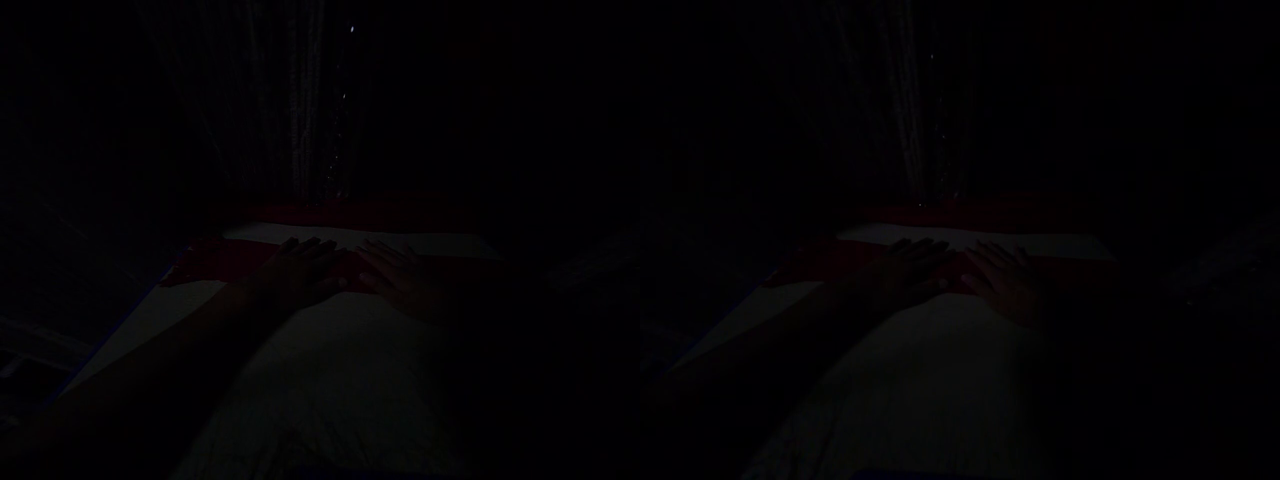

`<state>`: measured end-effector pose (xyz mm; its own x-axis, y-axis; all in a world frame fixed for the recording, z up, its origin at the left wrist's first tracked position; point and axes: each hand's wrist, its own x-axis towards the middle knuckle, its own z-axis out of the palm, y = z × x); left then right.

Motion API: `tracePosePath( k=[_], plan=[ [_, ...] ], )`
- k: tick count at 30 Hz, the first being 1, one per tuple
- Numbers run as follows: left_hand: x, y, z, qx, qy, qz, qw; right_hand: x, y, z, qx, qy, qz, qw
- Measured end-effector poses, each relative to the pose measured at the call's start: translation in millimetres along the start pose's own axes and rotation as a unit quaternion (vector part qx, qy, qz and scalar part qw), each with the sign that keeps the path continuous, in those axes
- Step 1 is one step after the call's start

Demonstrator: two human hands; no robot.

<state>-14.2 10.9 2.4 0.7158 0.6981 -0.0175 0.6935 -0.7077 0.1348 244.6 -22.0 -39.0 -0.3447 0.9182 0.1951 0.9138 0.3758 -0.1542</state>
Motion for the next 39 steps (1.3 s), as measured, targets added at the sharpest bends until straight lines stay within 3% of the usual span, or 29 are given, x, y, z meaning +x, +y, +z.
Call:
tracePosePath(
  k=[8, 12, 16, 27, 31, 35, 39],
  plan=[
    [1.6, -5.2, 5.9, 0.005, 0.008, 0.009, 1.000, 1.0, 3.6, 2.3, 0.001, -0.009, 0.010, 1.000],
    [1.7, -6.8, 8.1, 0.002, 0.016, 0.010, 1.000, 1.0, 7.0, 3.3, -0.003, 0.024, 0.009, 1.000],
    [1.7, -5.7, 6.7, -0.001, 0.014, 0.011, 1.000, 1.4, 7.9, 4.0, 0.002, -0.005, 0.021, 1.000],
    [0.6, -3.7, 4.2, -0.003, 0.007, 0.002, 1.000, 3.1, 3.2, 2.5, 0.010, 0.028, -0.002, 1.000],
    [0.6, -4.0, 4.8, -0.001, 0.015, 0.003, 1.000, 2.8, 2.9, 3.1, 0.012, -0.001, -0.001, 1.000],
    [0.4, -3.6, 4.4, -0.002, 0.007, 0.001, 1.000, 1.3, 2.8, 4.5, 0.006, 0.023, -0.008, 1.000],
    [0.4, -3.6, 4.2, -0.004, 0.008, -0.001, 1.000, 0.9, 2.2, 4.1, 0.009, 0.008, 0.003, 1.000]
  ],
)
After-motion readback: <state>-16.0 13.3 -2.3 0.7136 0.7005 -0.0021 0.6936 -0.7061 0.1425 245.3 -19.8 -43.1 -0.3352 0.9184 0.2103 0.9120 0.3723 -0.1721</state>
